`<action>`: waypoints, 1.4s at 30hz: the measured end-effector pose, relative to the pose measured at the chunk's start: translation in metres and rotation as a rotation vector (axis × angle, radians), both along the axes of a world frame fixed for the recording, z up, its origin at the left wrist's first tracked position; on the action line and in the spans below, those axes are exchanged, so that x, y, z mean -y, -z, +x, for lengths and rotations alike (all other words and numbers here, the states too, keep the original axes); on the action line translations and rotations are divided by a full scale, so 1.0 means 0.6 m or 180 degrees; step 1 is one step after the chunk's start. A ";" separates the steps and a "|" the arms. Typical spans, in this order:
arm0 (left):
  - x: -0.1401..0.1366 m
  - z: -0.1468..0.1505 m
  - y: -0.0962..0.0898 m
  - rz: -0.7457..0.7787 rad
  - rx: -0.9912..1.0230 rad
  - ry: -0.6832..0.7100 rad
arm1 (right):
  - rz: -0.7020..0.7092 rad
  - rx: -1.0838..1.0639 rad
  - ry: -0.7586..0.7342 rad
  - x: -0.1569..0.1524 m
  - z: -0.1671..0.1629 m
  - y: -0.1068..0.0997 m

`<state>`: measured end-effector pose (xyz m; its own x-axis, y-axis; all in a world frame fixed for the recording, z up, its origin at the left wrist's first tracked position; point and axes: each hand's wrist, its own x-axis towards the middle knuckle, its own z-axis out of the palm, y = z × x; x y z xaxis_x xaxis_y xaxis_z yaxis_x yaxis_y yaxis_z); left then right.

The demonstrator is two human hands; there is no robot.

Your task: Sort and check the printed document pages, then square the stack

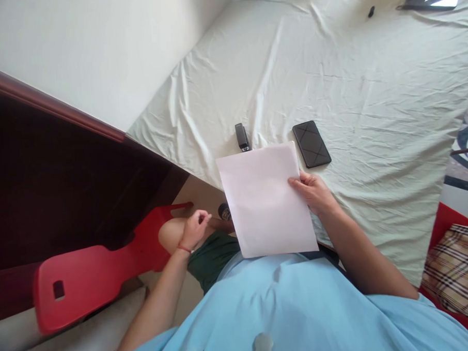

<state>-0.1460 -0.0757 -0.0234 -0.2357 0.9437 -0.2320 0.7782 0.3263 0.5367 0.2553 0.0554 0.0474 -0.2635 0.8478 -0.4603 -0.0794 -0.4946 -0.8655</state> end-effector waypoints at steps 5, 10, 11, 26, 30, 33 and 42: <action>0.021 0.132 -0.017 0.0183 0.1877 -0.0813 | -0.0025 -0.0087 0.0215 0.001 -0.011 -0.002; 0.011 0.210 -0.061 0.0012 0.4380 -0.1192 | 0.0158 0.0010 0.0346 0.003 -0.015 0.010; 0.011 0.218 -0.066 -0.0130 0.4616 -0.1160 | 0.0184 0.0030 0.0378 0.005 -0.015 0.013; 0.025 0.252 -0.031 -0.1140 0.4059 -0.1237 | 0.0702 0.0755 0.0211 0.006 0.005 0.034; 0.026 0.245 -0.031 -0.1103 0.3853 -0.1026 | 0.1570 0.1710 0.0334 -0.038 0.012 0.034; 0.029 0.246 -0.029 -0.1202 0.3723 -0.0910 | 0.1769 0.2196 0.0330 -0.078 0.009 0.034; 0.048 0.244 -0.036 -0.1369 0.4123 -0.1046 | 0.2205 0.2452 0.0578 -0.087 -0.010 0.056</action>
<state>0.0002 -0.1043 -0.0020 0.1718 0.6885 -0.7046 -0.3285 0.7143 0.6179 0.2490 0.1075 0.0135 0.0517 0.9871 0.1512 0.5894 0.0921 -0.8025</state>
